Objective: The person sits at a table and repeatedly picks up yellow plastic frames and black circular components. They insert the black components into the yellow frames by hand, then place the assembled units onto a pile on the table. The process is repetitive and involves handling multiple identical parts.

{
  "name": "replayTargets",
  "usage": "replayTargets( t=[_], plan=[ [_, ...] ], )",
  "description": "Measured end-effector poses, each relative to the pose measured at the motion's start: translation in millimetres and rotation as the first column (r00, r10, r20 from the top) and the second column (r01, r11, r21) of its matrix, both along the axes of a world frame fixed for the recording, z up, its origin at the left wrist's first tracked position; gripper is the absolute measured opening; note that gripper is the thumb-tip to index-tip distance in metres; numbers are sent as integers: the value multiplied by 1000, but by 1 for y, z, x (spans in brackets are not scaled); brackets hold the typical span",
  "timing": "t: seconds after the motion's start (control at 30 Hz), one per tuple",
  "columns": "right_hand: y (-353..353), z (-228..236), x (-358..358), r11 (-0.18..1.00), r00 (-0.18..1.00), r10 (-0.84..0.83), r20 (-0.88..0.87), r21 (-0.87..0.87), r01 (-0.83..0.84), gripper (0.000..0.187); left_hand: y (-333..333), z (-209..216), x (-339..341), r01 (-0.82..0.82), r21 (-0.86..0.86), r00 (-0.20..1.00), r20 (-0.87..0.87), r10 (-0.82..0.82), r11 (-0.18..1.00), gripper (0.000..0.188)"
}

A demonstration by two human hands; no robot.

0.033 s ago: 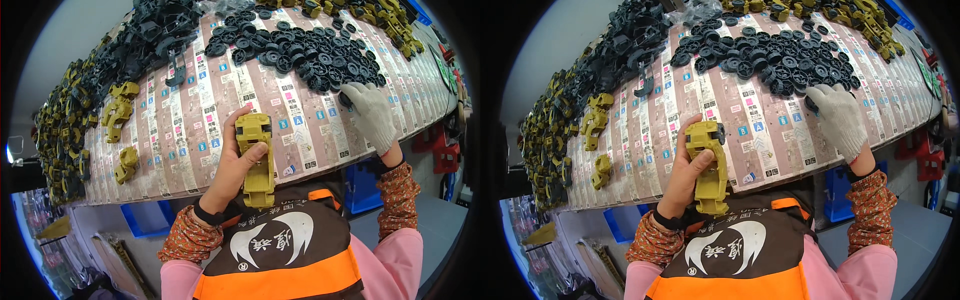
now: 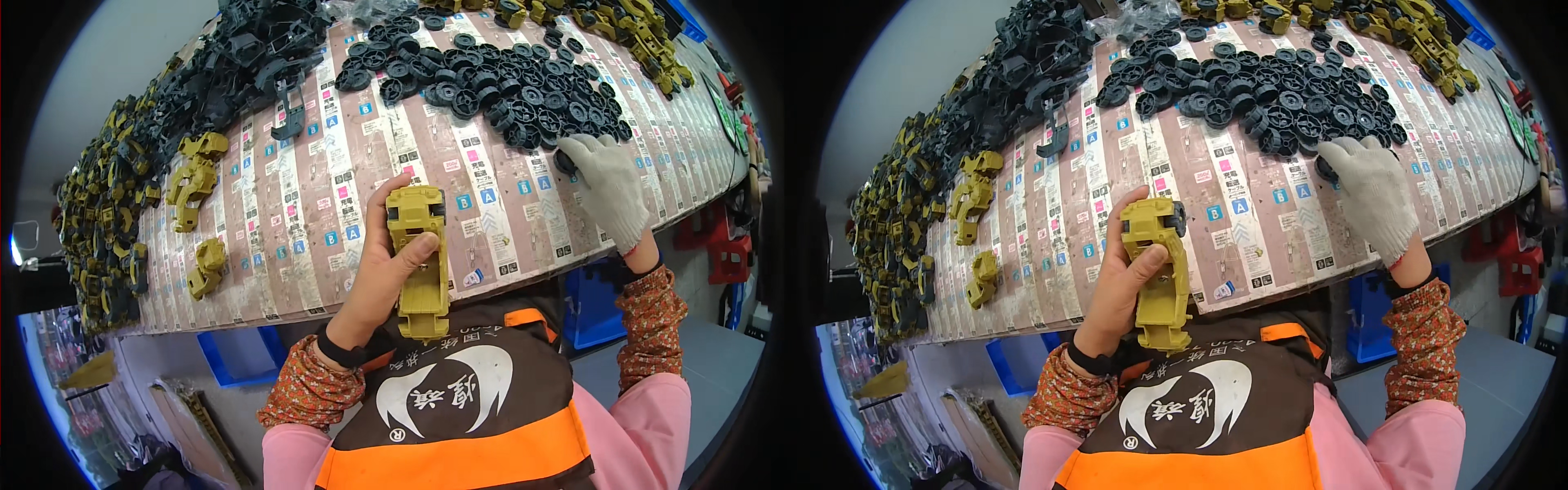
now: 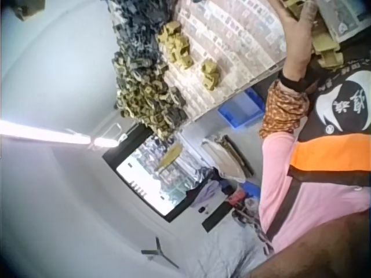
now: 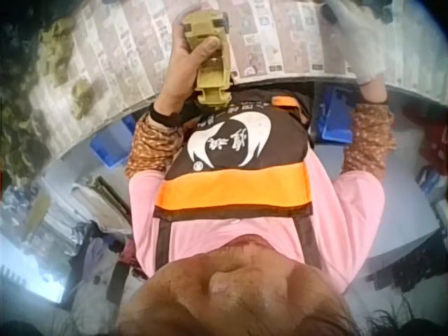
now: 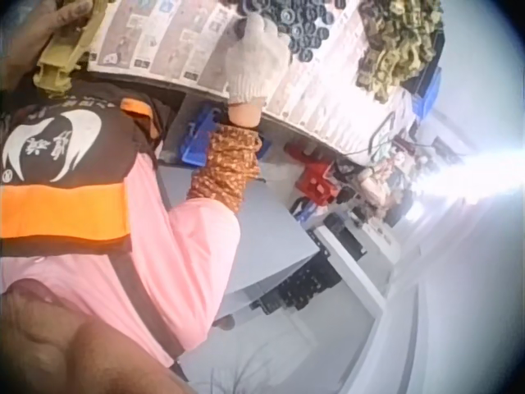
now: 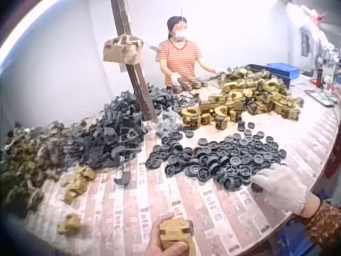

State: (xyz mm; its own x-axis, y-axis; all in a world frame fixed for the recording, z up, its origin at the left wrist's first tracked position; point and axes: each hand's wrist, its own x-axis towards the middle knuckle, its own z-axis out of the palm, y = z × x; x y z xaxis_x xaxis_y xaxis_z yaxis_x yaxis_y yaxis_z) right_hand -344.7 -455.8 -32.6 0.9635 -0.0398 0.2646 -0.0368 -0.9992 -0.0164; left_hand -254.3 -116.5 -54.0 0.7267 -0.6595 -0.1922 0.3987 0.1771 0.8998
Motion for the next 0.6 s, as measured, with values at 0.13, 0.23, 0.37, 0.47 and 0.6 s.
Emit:
replayTargets(
  t=[0.13, 0.23, 0.37, 0.47, 0.6],
  plan=[
    [2, 4, 4, 996, 1000, -15, 5, 85, 15, 39, 3, -4, -2, -35, -47, 998, -63, 32, 998, 74],
    [16, 13, 5, 993, 999, -32, -3, 118, 32, 38, 4, -4, -1, -106, -96, 987, -131, 93, 990, 72],
    [28, -5, 13, 985, 999, 15, 30, 172, -20, 33, 4, -3, -2, -185, -77, 975, -135, 174, 980, 77],
    [30, 2, 12, 966, 1000, -24, 17, 258, 19, 35, 10, -1, -2, -210, -125, 960, -214, 180, 970, 72],
    [31, 9, 12, 961, 994, 92, -61, 267, -72, 38, 14, -4, -1, -241, -47, 962, -141, 233, 969, 76]
  ],
)
